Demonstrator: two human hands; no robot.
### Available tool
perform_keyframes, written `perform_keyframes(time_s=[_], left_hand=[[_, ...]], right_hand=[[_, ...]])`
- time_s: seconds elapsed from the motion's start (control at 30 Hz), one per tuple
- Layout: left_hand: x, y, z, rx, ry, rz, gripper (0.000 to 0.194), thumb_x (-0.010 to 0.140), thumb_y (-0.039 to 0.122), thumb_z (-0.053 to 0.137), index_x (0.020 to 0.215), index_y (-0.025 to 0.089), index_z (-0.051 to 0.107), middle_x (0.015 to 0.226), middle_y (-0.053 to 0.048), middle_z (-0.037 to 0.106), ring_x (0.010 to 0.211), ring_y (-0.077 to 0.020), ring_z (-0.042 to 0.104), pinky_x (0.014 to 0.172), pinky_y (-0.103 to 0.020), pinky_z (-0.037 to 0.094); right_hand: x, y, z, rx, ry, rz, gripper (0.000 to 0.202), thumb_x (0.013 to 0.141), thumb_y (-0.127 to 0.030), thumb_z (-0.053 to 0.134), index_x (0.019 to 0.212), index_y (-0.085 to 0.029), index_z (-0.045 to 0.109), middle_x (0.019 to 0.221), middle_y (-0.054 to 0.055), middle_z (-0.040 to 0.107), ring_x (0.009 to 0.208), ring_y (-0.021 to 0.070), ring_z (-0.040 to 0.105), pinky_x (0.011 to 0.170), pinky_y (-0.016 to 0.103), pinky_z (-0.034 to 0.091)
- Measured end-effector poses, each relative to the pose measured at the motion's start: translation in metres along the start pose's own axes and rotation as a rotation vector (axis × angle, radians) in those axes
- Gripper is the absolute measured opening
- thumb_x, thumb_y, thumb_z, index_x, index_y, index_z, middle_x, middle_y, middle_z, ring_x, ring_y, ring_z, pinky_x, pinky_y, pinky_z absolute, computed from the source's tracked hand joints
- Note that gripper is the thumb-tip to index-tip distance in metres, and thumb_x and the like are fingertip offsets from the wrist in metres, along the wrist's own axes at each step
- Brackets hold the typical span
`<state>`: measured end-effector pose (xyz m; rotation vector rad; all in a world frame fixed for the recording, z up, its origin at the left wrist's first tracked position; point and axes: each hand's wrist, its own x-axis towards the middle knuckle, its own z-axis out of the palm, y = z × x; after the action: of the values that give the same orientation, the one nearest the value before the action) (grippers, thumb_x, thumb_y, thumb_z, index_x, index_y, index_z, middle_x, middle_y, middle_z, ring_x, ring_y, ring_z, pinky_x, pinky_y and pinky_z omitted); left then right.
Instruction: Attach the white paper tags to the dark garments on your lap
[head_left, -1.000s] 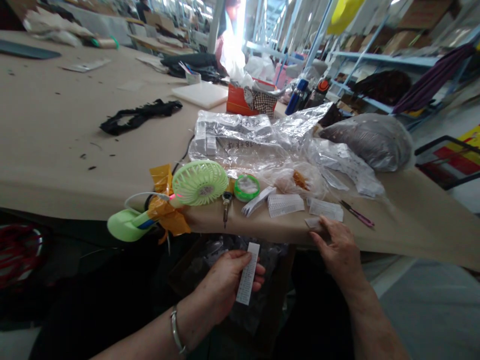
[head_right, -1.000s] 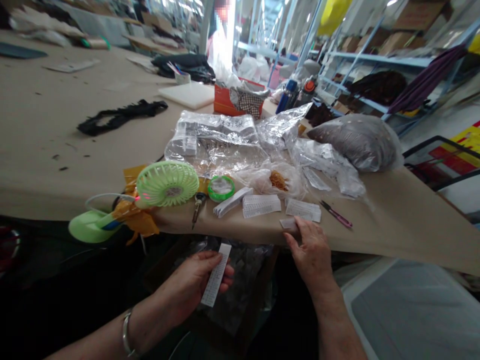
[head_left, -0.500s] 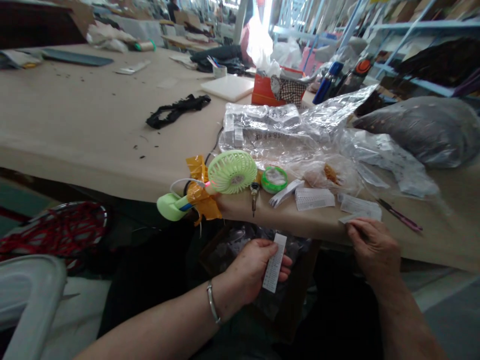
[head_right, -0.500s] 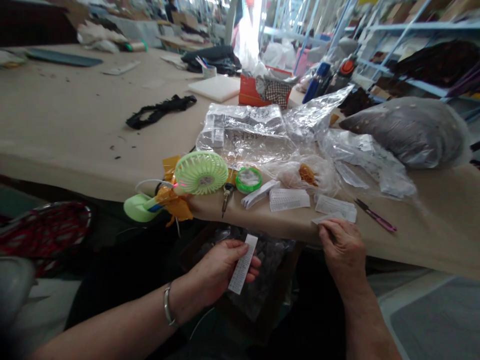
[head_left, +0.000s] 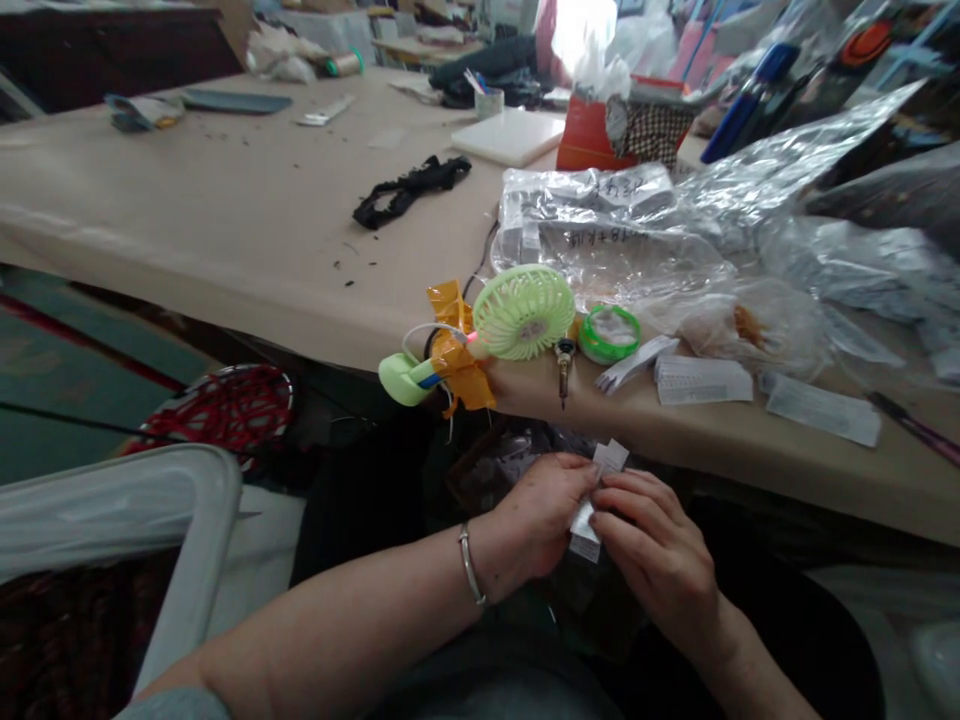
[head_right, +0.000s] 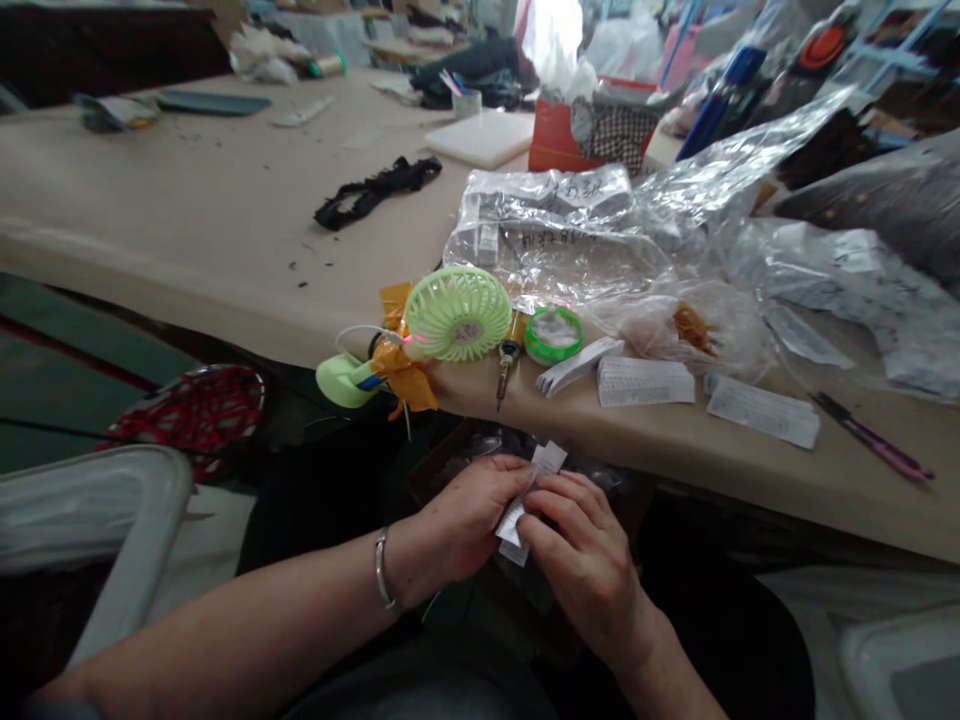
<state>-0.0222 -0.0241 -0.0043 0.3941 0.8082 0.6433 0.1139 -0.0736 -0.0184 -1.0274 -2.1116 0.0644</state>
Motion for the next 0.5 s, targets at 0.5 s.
perform_keyframes(time_s=[0.5], left_hand=[[-0.0002,-0.0006,-0.0063,-0.015,0.03,0.002,0.021,0.066,0.027,0.071,0.063,0.012,0.056,0.058,0.0,0.055,0.051,-0.0084,0.048,0.05,-0.021,0.033]], right_hand=[[-0.0035,-0.0024,-0.0034,-0.024,-0.12,-0.001,0.022,0.086,-0.008,0.054,0.096,-0.023,0.068,0.098,0.005,0.072,0.104,0.0199,0.065,0.096,0.041,0.05]])
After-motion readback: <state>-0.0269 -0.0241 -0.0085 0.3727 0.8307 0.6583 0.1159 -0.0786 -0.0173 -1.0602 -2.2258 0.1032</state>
